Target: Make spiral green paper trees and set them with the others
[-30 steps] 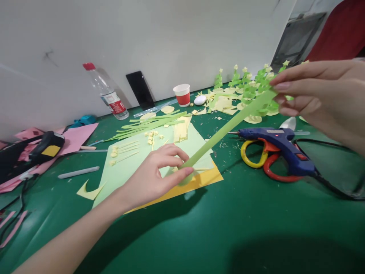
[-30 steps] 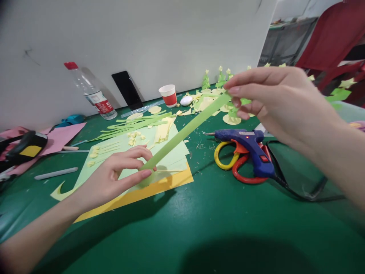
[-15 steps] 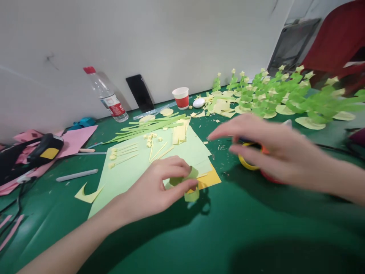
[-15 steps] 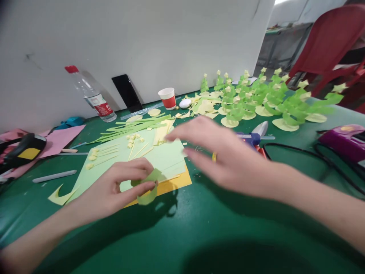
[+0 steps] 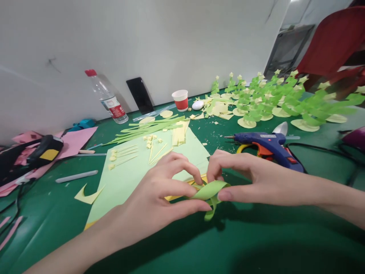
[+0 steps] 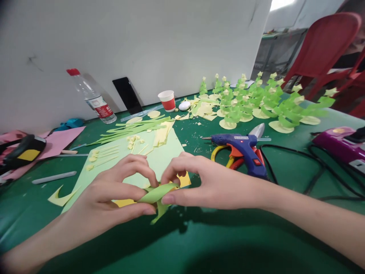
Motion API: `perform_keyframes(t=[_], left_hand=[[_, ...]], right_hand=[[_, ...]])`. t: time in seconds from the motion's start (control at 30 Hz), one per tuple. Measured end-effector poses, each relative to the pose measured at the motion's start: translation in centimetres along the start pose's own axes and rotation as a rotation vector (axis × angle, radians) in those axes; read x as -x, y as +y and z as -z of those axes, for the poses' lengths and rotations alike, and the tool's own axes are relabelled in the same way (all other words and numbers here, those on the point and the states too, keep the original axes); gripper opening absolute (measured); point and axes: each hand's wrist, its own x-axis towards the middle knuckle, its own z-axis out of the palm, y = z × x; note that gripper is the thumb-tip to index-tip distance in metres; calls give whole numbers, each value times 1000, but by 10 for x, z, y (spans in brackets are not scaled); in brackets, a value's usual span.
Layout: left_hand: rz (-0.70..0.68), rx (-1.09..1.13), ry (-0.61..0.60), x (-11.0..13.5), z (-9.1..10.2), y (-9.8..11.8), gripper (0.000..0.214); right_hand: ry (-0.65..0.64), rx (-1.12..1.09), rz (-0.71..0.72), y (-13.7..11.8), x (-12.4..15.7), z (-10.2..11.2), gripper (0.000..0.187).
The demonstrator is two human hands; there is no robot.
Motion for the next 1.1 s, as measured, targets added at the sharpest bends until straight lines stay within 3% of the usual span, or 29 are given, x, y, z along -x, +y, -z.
perform_keyframes(t=[0.1, 0.2, 0.5, 0.57, 0.7, 0.83, 0.93, 1.1], left_hand=[[49, 27, 22, 1, 0, -3, 12], [99, 57, 21, 0, 4, -7, 12], [296, 130, 31, -6, 31, -32, 26], [360, 162, 109, -7, 35, -44, 28], [452, 257, 417, -9, 38, -70, 35], [468, 242, 511, -10, 31, -72, 28], [434, 172, 445, -8, 18, -49, 17], [-147, -271, 249, 1, -7, -9, 6]], right_hand=[[-79, -184, 34, 2, -2, 3, 20], [-73, -364, 24, 5, -3, 6, 26], [268, -477, -11, 11, -2, 27, 34], [326, -516, -14, 11, -2, 30, 35], [372, -573, -2, 11, -2, 30, 42], [363, -681, -42, 11, -3, 22, 39], [323, -757, -86, 12, -4, 13, 30], [257, -875, -107, 12, -6, 2, 26]])
